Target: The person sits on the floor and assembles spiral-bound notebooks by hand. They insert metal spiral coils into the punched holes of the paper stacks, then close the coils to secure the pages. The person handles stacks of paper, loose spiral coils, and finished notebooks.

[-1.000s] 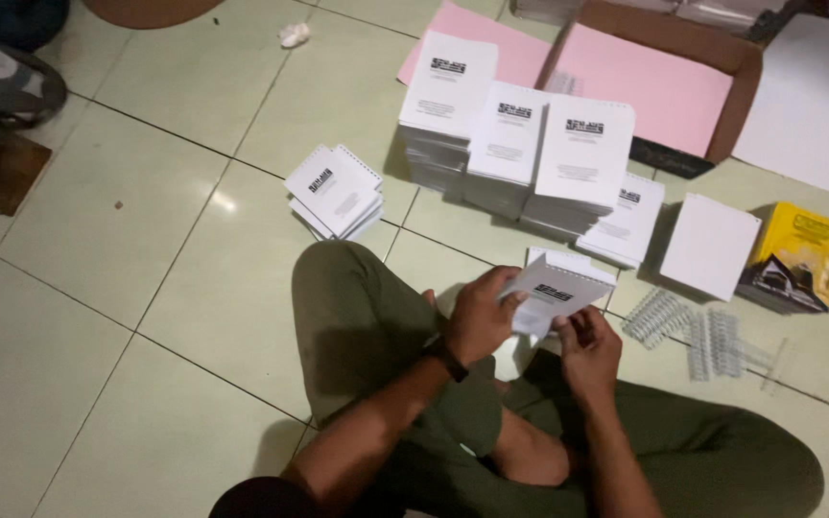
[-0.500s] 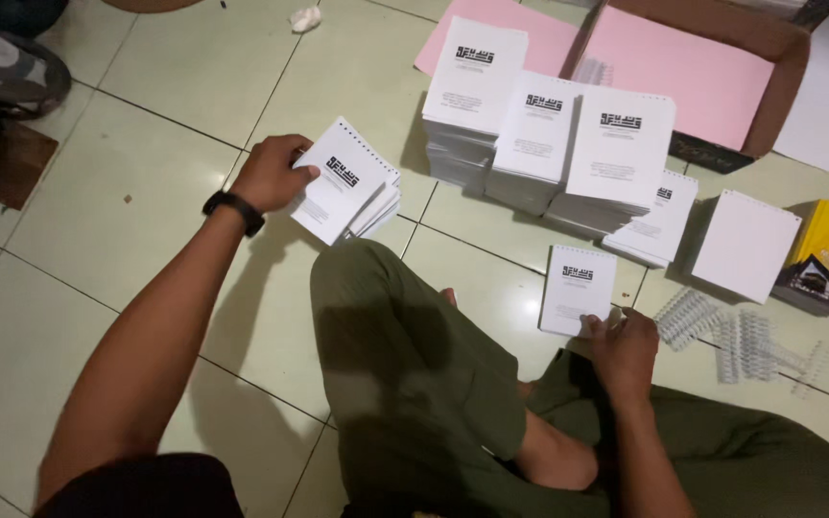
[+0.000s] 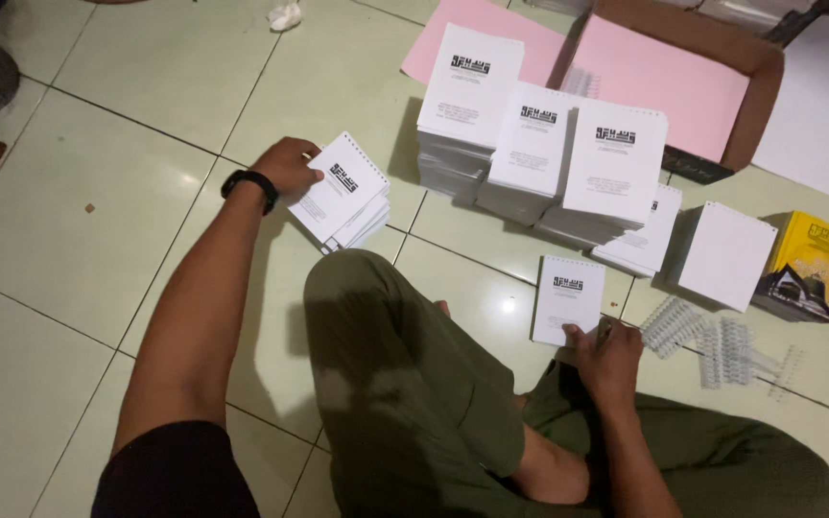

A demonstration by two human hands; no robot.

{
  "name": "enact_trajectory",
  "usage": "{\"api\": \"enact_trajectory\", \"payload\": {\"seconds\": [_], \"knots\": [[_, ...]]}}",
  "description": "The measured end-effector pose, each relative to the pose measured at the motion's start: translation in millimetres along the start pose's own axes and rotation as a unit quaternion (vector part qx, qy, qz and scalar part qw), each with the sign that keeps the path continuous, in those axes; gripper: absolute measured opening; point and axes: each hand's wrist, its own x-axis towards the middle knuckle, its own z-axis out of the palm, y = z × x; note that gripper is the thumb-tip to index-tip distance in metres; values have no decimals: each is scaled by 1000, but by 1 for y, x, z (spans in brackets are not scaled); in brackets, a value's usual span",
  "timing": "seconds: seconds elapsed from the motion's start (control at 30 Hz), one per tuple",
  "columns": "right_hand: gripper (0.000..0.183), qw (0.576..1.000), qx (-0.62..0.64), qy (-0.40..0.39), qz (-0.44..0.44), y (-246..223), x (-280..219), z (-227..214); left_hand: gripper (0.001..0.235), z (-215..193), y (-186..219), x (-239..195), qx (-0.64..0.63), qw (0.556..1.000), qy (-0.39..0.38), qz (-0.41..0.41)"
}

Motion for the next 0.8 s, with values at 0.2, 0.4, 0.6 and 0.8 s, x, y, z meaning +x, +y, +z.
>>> {"api": "enact_trajectory", "payload": {"seconds": [0.2,0.4,0.6,0.8], "knots": [[65,999,25,-14,45,-50,-2,-27,45,20,10,-3,74,997,38,-8],[72,988,-77,-43,125,-77,7,-33,42,23,39,-21,228,968,90,-49],[73,990,44,-32,127,-63,2,-32,44,55,147,-83,219,967,112,63],[54,984,107,-44,133,-29,16,-4,65,219,260,-153,25,977,-178,114]]}}
